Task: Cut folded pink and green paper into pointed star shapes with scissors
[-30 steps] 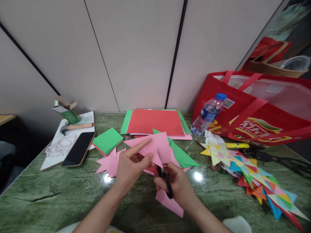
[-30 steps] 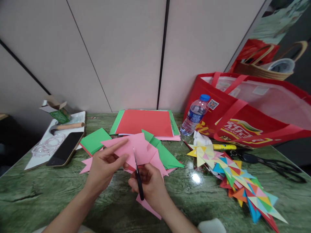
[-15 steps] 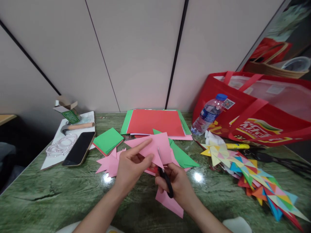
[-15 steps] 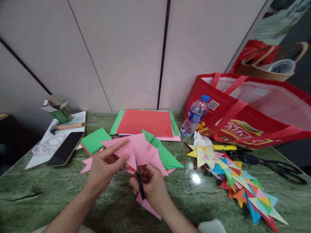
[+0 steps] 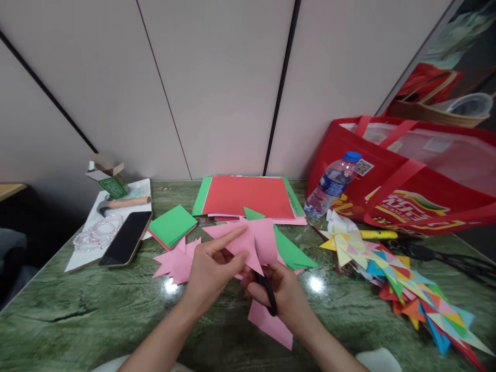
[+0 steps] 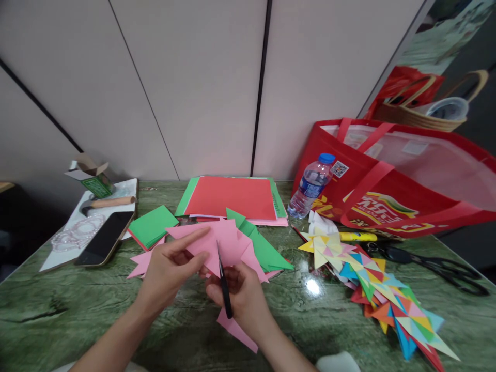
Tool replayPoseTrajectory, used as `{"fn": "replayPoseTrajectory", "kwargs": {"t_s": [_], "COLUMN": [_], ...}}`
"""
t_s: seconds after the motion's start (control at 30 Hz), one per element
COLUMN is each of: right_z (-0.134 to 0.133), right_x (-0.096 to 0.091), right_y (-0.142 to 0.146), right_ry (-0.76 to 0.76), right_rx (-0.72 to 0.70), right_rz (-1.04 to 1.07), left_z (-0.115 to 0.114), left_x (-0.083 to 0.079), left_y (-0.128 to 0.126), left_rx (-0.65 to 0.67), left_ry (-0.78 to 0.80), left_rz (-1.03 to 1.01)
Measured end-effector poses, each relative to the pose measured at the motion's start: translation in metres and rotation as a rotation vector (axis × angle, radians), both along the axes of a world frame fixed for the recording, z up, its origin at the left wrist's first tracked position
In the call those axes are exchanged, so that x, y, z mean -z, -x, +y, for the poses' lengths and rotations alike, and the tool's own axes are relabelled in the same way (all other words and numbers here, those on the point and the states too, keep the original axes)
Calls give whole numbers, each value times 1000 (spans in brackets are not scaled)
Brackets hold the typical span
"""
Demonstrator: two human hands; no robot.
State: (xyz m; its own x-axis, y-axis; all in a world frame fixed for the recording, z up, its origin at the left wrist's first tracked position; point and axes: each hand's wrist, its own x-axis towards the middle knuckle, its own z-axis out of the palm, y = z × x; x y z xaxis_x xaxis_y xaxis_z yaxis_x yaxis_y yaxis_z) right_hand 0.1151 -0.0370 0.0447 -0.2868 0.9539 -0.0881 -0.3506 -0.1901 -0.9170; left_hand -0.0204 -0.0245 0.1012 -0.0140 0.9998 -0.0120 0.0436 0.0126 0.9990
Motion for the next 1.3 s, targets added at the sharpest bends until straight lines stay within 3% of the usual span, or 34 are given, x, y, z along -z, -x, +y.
{"fn": "replayPoseTrajectory", "kwargs": {"t_s": [0.47,1.3], "right_z": [0,0], "right_x": [-14,-12], "right_y": [1,1], "right_ry": [57,87], "right_rx": [20,67], "right_rz": [-7,-118], "left_z": [-2,-4], "left_x": [-5,-5], "left_y": [-5,-6], "left_rx": [13,5], "left_ry": [-1,-4], "left_rz": [42,66]}}
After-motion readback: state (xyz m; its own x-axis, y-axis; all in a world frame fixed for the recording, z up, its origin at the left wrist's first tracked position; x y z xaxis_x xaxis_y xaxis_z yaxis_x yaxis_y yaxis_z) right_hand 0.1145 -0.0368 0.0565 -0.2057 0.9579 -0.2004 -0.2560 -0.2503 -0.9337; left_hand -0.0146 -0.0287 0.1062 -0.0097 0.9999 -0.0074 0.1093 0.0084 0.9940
